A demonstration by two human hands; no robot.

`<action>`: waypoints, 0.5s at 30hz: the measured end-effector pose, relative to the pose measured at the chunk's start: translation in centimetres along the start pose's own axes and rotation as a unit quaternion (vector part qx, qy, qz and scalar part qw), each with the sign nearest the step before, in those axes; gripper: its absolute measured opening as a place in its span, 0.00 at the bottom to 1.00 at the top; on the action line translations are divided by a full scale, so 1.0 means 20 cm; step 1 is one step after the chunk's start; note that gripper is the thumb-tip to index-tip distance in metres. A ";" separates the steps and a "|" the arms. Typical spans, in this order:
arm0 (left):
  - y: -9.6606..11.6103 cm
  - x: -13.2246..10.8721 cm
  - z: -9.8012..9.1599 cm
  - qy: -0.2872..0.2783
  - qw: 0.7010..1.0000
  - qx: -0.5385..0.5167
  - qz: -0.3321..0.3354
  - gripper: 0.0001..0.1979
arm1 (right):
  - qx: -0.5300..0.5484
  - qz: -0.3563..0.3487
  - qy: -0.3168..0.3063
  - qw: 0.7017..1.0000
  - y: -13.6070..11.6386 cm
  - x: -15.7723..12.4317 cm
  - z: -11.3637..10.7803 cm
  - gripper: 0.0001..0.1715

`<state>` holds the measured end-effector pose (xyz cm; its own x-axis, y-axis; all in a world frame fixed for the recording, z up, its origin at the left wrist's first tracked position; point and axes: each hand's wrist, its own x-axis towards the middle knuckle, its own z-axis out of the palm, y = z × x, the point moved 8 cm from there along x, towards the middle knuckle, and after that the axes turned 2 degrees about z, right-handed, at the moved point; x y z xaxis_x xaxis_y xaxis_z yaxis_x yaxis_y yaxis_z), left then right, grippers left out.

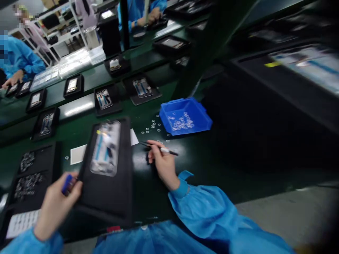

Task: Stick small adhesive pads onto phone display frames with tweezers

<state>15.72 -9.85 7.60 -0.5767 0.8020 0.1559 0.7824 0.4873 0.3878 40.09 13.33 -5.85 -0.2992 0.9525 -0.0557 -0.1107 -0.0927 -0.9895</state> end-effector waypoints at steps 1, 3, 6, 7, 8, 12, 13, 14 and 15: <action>0.06 -0.15 0.08 -0.021 0.999 -0.028 0.007 0.15 | 0.005 0.002 0.013 1.000 0.00 0.00 -0.02 0.24; 0.15 -0.40 0.24 -0.040 0.997 -0.059 -0.013 0.10 | 0.007 0.000 0.034 0.999 0.01 0.00 -0.05 0.27; 0.17 -0.61 0.44 -0.051 0.994 -0.071 -0.059 0.09 | -0.004 -0.019 0.050 0.999 0.00 -0.02 -0.06 0.31; 0.16 -0.64 0.48 -0.056 0.994 -0.072 -0.065 0.09 | -0.012 -0.027 0.053 0.998 0.00 -0.03 -0.05 0.30; 0.13 -0.65 0.49 -0.061 0.993 -0.074 -0.066 0.08 | -0.023 -0.037 0.057 0.997 -0.01 -0.04 -0.05 0.29; -0.10 -0.48 0.34 0.004 0.997 -0.044 -0.064 0.08 | -0.109 -0.083 0.034 0.990 -0.03 -0.07 -0.01 0.22; -0.18 -0.40 0.27 0.042 0.996 -0.016 -0.077 0.09 | -0.139 -0.098 0.016 0.985 -0.03 -0.07 0.01 0.21; -0.25 -0.31 0.22 0.067 0.993 0.006 -0.093 0.11 | -0.170 -0.114 -0.003 0.979 -0.04 -0.08 0.03 0.20; -0.32 -0.22 0.18 0.081 0.991 0.022 -0.108 0.13 | -0.199 -0.129 -0.018 0.971 -0.05 -0.08 0.05 0.19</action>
<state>14.10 -15.32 1.09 -0.7592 0.6129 0.2189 0.6440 0.6591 0.3883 39.81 11.56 -4.65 -0.3447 0.9175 0.1987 0.1865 0.2743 -0.9434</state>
